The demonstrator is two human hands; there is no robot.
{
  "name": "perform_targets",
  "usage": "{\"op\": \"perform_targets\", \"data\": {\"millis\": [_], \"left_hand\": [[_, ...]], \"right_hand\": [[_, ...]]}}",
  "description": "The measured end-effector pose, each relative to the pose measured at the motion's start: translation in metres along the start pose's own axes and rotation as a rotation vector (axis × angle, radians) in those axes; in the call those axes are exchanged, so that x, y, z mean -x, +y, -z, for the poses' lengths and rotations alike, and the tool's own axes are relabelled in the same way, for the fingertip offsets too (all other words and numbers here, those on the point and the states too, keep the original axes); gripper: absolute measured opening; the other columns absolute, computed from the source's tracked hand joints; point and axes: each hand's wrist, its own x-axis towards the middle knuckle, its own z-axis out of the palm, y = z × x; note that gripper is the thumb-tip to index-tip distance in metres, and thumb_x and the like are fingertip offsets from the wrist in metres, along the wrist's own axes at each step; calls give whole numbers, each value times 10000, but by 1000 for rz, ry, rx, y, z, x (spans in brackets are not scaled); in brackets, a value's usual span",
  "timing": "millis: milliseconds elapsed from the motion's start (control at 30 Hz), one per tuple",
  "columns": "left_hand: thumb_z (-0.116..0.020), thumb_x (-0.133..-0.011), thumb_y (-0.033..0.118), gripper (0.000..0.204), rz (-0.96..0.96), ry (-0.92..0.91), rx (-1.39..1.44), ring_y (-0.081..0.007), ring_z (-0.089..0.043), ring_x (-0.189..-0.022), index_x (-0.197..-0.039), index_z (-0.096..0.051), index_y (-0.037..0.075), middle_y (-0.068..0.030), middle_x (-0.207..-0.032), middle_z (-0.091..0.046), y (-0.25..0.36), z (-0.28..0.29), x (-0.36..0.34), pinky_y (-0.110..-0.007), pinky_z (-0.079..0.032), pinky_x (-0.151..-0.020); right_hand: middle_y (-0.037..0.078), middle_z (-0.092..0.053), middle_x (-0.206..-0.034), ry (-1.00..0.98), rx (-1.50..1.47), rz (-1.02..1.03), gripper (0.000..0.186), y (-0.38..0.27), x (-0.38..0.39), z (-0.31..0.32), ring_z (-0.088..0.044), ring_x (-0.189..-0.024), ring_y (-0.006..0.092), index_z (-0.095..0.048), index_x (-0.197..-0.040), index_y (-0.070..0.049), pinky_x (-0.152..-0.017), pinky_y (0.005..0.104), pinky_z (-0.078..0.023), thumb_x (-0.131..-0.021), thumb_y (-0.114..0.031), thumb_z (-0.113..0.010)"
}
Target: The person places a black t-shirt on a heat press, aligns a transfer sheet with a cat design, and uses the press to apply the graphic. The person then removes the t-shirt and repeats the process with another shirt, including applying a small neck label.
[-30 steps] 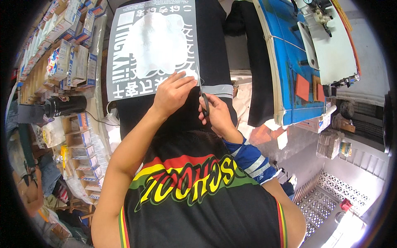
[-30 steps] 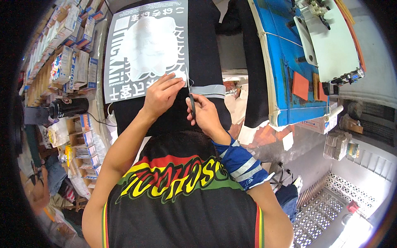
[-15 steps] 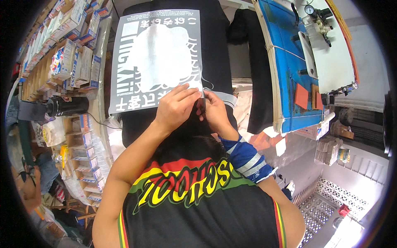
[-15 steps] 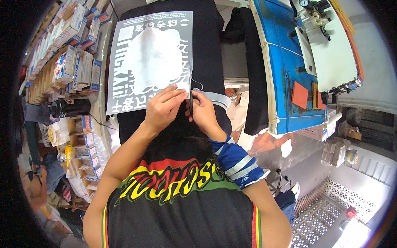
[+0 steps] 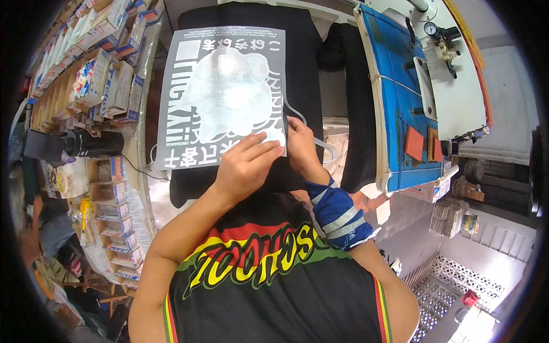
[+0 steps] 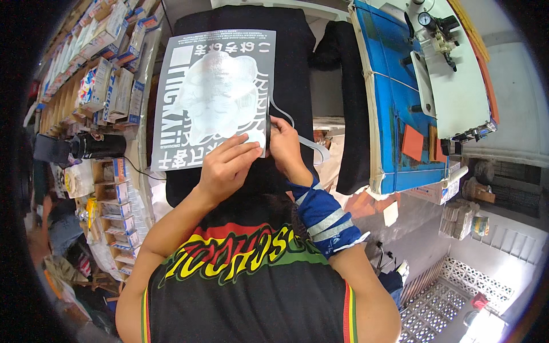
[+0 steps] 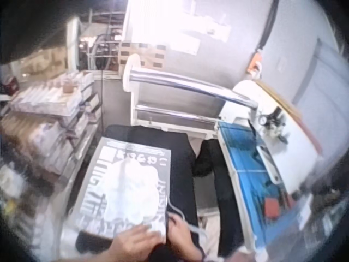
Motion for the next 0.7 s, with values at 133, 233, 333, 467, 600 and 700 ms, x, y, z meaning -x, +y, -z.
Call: {"op": "perform_targets", "data": {"millis": [133,233,333,467,600,700], "left_hand": [[-740,-777,-9,239,-4,5,13,-336,-720,-1035,-1001,-762,68,-68,-1052,-761,7,5,4,-471,-601,-916],[-745,-770,-12,245,-9,15,13,-337,-717,-1042,-1001,-760,68,-70,-1053,-759,10,8,3,-472,-601,-913],[-750,-768,-8,243,1,12,6,-333,-714,-1043,-998,-757,67,-70,-1054,-759,15,11,2,-469,-601,-913],[-773,-772,-32,260,-15,5,21,-333,-727,-1040,-1017,-759,56,-87,-1056,-764,26,21,3,-461,-596,-923],[-782,-765,-36,276,0,-5,44,-336,-726,-1045,-1025,-760,54,-91,-1052,-764,33,26,5,-464,-597,-921],[-754,-772,-2,269,4,-9,50,-332,-704,-1067,-1037,-744,49,-82,-1079,-749,32,26,5,-484,-592,-937]], "right_hand": [[72,-710,-879,5,-103,23,317,-3,-19,-2,-628,-617,112,-640,-1272,29,-453,252,-460,-1043,-177,-568],[71,-711,-878,11,-75,24,305,-3,-26,-2,-631,-612,114,-648,-1247,27,-447,256,-459,-1037,-183,-581],[68,-707,-866,9,-62,21,294,-4,-28,-3,-629,-601,113,-651,-1230,20,-441,260,-460,-1031,-189,-593],[50,-695,-827,-7,-145,25,274,-13,-42,-6,-631,-592,115,-657,-1183,6,-439,262,-465,-1028,-215,-608],[35,-678,-774,-20,-148,34,273,-16,-58,-6,-605,-563,109,-659,-1152,2,-429,259,-432,-1027,-238,-619],[30,-673,-760,-25,-121,42,288,-13,-61,-5,-580,-546,101,-662,-1167,7,-426,260,-408,-1025,-241,-623]]}}
